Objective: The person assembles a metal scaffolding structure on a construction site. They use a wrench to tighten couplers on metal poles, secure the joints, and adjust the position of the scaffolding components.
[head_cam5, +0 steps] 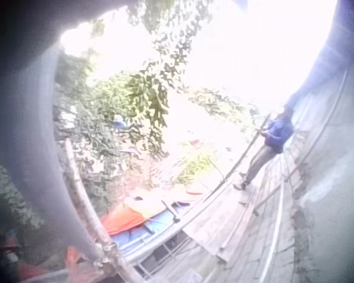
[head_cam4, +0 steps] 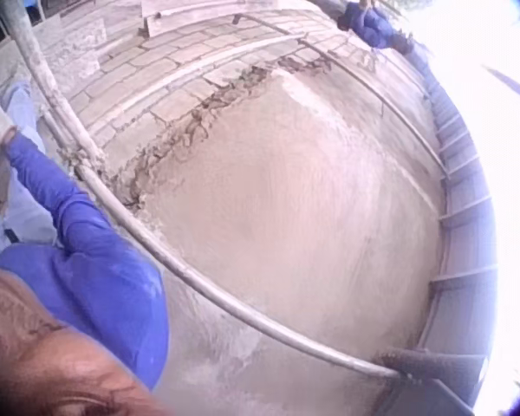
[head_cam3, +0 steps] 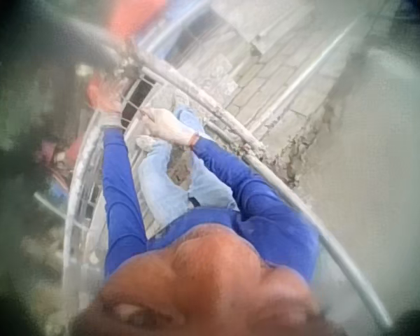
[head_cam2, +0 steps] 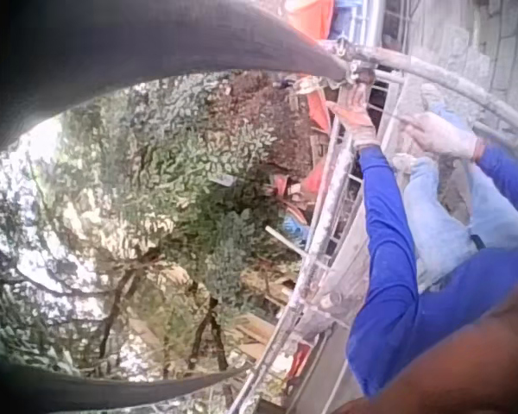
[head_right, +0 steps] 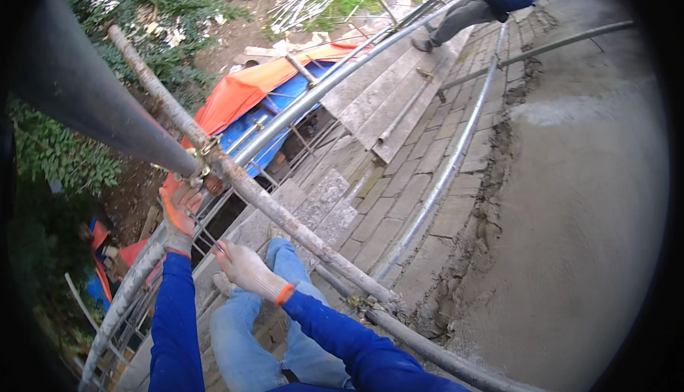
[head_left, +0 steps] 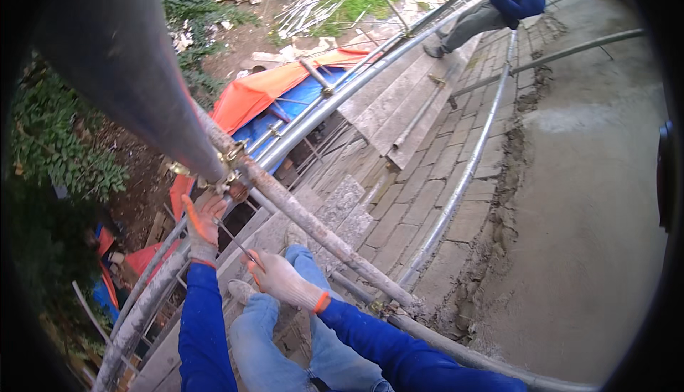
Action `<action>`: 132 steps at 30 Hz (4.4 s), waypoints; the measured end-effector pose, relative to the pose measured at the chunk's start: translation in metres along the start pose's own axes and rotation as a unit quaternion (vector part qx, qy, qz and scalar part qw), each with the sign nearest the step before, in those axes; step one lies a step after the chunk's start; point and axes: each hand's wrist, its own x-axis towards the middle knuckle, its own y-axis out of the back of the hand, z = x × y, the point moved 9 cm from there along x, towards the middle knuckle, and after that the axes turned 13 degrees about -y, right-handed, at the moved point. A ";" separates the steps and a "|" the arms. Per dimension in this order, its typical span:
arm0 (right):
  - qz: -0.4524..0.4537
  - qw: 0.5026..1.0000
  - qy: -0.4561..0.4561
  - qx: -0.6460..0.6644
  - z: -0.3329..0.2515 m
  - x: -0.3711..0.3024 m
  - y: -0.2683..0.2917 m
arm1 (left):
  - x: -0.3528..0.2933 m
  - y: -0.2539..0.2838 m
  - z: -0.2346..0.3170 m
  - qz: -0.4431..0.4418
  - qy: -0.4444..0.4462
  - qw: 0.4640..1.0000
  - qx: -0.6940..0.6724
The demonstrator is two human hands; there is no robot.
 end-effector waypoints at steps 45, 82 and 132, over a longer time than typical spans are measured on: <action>-0.091 0.974 -0.129 -0.164 0.159 -0.011 0.179 | 0.021 0.028 -0.046 0.114 0.000 0.993 -0.009; 0.002 0.956 -0.190 -0.225 0.173 0.020 0.166 | 0.036 0.101 -0.048 0.178 -0.053 0.925 0.331; 0.045 0.985 -0.034 0.165 0.071 0.077 -0.029 | 0.020 -0.014 0.015 -0.085 -0.013 0.953 0.290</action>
